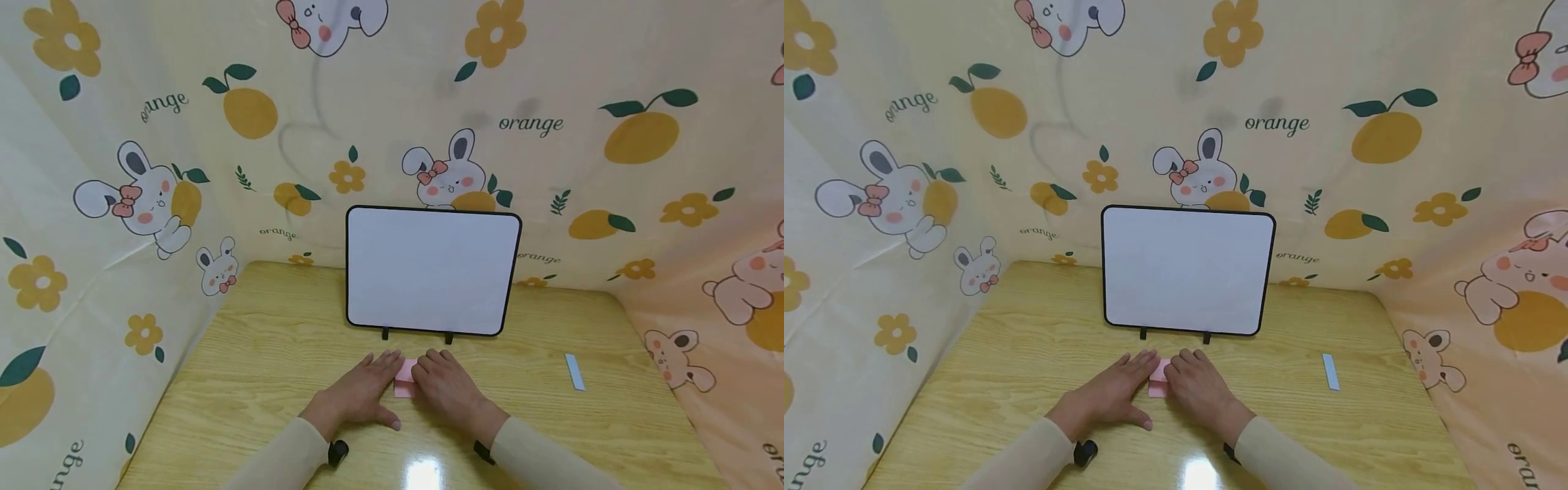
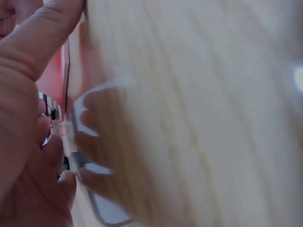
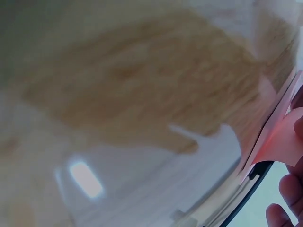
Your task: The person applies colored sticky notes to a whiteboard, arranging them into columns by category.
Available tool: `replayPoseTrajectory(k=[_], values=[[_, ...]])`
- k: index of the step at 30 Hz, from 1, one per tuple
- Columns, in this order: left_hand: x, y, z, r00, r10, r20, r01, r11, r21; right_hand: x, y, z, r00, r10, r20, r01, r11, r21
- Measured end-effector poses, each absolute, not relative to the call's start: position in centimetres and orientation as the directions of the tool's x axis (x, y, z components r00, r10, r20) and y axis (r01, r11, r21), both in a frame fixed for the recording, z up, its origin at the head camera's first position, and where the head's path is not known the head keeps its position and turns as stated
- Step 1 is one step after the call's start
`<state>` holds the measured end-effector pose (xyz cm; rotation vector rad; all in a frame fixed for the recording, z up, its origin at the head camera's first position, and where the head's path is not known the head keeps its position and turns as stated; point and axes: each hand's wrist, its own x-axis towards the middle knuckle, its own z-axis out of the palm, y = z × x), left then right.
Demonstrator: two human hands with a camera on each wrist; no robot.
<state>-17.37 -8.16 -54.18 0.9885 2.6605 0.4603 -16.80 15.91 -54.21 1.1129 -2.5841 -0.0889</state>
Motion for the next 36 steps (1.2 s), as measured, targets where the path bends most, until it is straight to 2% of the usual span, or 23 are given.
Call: replayPoseTrajectory(k=[10, 17, 25, 36], values=[[-14.5, -9.9, -52.9, -0.756, 0.644, -0.116, 0.577, 0.740, 0.346, -17.1, 15.9, -53.9, -0.681, -0.672, 0.291, -0.672, 0.731, 0.118], [-12.7, -9.3, -53.0, -0.693, 0.713, -0.106, 0.669, 0.691, 0.272, -17.4, 15.8, -53.7, -0.693, -0.647, 0.318, -0.656, 0.749, 0.093], [-13.0, -8.8, -53.9, -0.668, 0.737, -0.101, 0.709, 0.672, 0.215, -17.5, 15.6, -53.6, -0.696, -0.642, 0.321, -0.659, 0.749, 0.070], [-13.2, -8.9, -53.8, -0.646, 0.755, -0.109, 0.729, 0.653, 0.207, -18.3, 15.6, -53.4, -0.682, -0.642, 0.351, -0.644, 0.754, 0.129]])
